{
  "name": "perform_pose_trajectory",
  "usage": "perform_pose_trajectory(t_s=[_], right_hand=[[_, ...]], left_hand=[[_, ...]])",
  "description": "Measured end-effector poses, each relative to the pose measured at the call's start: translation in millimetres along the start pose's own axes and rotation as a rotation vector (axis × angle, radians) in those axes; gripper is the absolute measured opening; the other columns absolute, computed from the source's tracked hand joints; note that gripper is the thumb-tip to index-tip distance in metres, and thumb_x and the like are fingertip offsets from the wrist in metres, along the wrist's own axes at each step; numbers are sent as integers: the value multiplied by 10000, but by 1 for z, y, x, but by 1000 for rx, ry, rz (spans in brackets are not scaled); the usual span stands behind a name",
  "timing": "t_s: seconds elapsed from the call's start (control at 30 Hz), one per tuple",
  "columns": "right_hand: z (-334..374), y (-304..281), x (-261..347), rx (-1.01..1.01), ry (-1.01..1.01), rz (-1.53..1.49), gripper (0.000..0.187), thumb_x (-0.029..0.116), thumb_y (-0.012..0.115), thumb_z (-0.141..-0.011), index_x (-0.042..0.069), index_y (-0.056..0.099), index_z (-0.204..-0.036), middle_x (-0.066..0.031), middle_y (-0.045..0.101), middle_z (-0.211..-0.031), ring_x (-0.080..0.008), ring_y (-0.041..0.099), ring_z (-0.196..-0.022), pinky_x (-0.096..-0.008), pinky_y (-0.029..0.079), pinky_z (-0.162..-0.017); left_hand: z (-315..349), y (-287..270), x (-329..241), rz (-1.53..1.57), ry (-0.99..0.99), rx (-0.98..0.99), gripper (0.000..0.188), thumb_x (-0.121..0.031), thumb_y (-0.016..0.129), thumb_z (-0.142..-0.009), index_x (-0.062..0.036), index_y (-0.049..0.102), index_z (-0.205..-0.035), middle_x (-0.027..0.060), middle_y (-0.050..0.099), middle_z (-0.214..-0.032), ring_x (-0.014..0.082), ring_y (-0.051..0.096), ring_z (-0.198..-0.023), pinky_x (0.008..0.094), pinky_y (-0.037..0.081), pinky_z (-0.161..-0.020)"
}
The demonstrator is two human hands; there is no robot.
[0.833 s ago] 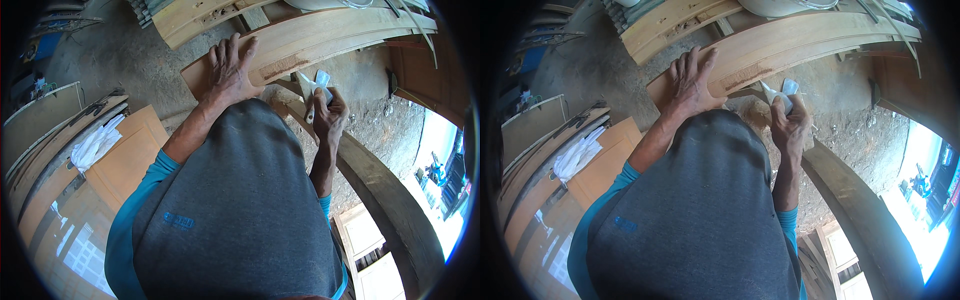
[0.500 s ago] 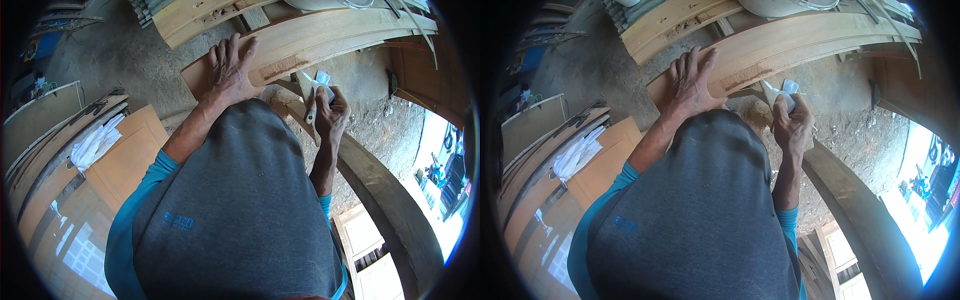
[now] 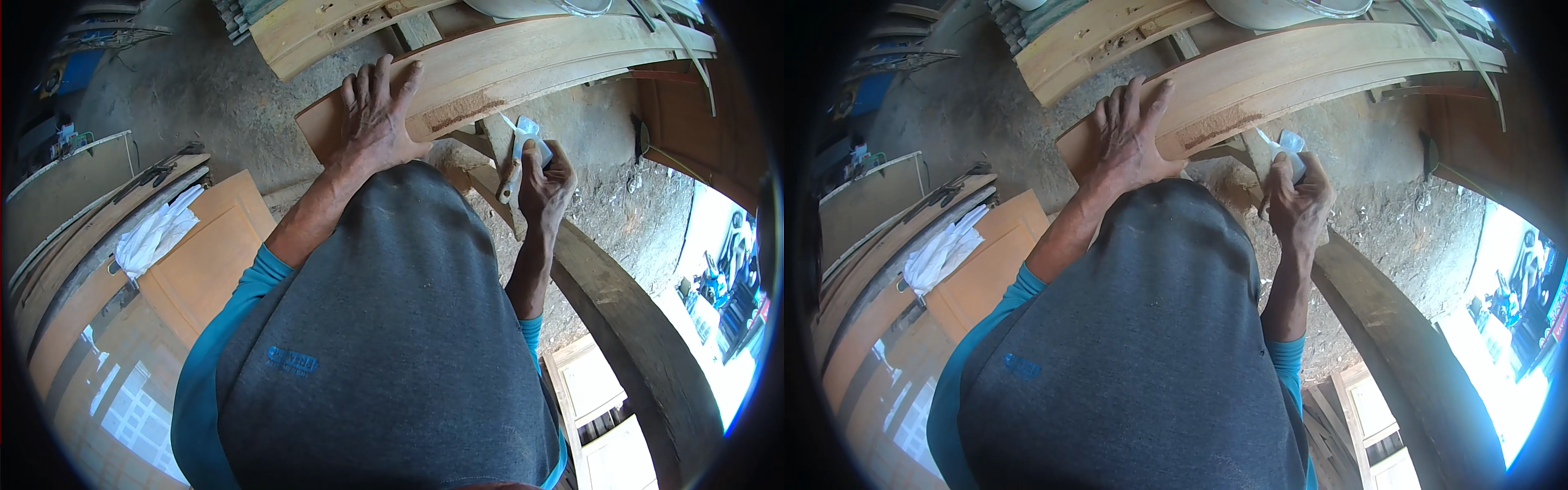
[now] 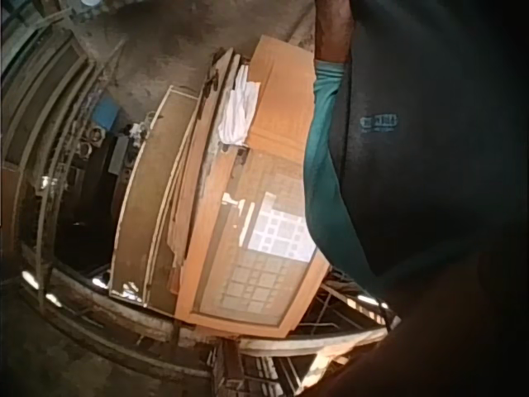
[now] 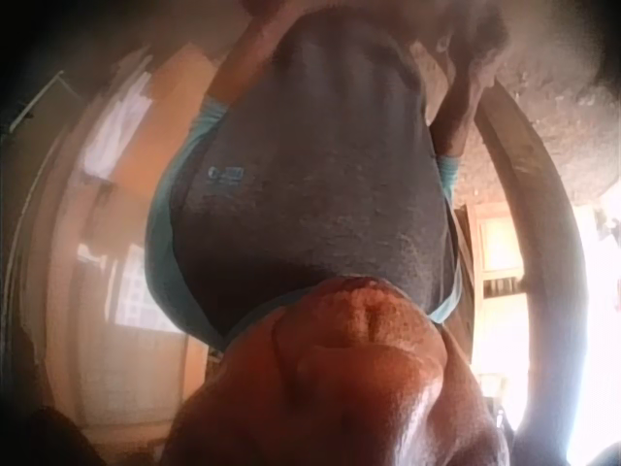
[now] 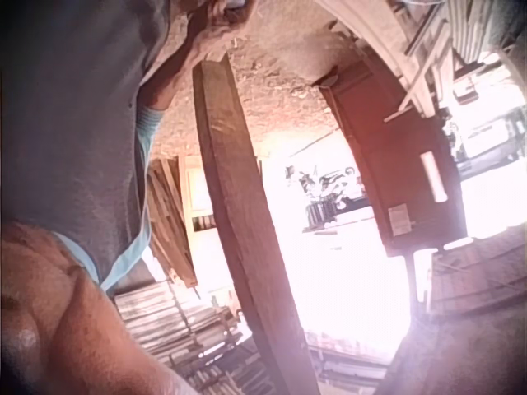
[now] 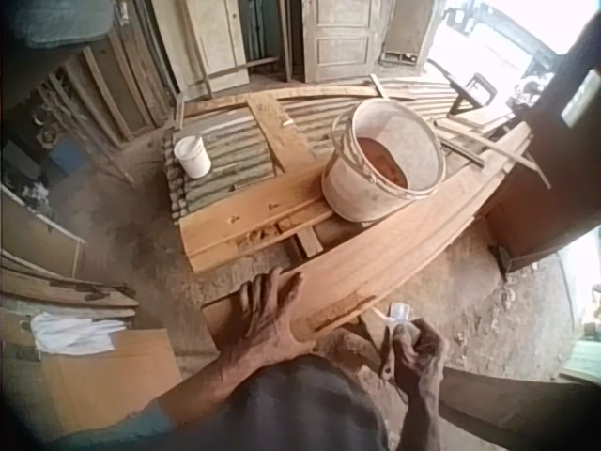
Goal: The person applies glue from a tube to a wooden plank and then uses a scraper to spread the glue into a recessed section of the wood.
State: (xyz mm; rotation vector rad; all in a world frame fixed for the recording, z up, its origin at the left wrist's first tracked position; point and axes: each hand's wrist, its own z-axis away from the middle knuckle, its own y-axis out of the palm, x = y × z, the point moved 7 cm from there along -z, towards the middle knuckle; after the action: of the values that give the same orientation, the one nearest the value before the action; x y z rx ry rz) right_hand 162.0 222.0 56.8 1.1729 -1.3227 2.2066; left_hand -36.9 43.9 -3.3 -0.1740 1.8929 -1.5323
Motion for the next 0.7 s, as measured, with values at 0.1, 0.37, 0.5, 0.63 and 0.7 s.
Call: perform_pose_trajectory(t_s=[0.1, 0.37, 0.5, 0.63, 0.7], right_hand=[[1, 1, 0, 15, 1, -28, 251, 213, 687, -1021, -17, 752, -1099, -67, 726, -762, -109, 672, -695, -300, 521, -622], [13, 19, -9, 124, -3, -9, 291, 255, 724, -978, -33, 741, -1009, -94, 701, -724, -128, 644, -674, -344, 517, -624], [18, 28, -7, 146, -50, -6, 288, 255, 726, -978, -33, 728, -972, -112, 690, -700, -137, 636, -657, -357, 519, -621], [18, 30, -8, 142, -80, -19, 285, 250, 725, -976, -35, 721, -961, -123, 686, -695, -145, 636, -652, -360, 520, -620], [18, 29, -5, 147, -85, 1, 284, 249, 725, -976, -34, 721, -962, -121, 687, -694, -145, 635, -648, -360, 519, -618]], left_hand=[[0, -1, 0, 1, -3, 3, 1336, -487, 977, -599, -203, 287, -1707, 274, 317, -1618, 487, 320, -1473, 657, 211, -1197], [0, -1, 0, 4, -8, 9, 1329, -479, 976, -599, -206, 293, -1706, 256, 312, -1625, 476, 316, -1477, 656, 205, -1203], [0, -2, -1, 0, -6, 5, 1320, -511, 973, -588, -196, 321, -1692, 264, 326, -1614, 477, 333, -1461, 657, 215, -1199], [0, -2, -1, -11, -3, 2, 1315, -504, 974, -583, -195, 329, -1687, 263, 328, -1612, 477, 340, -1457, 652, 219, -1198], [0, -2, -1, 5, -10, 7, 1320, -461, 978, -588, -204, 312, -1698, 251, 323, -1618, 475, 330, -1470, 648, 211, -1205]])
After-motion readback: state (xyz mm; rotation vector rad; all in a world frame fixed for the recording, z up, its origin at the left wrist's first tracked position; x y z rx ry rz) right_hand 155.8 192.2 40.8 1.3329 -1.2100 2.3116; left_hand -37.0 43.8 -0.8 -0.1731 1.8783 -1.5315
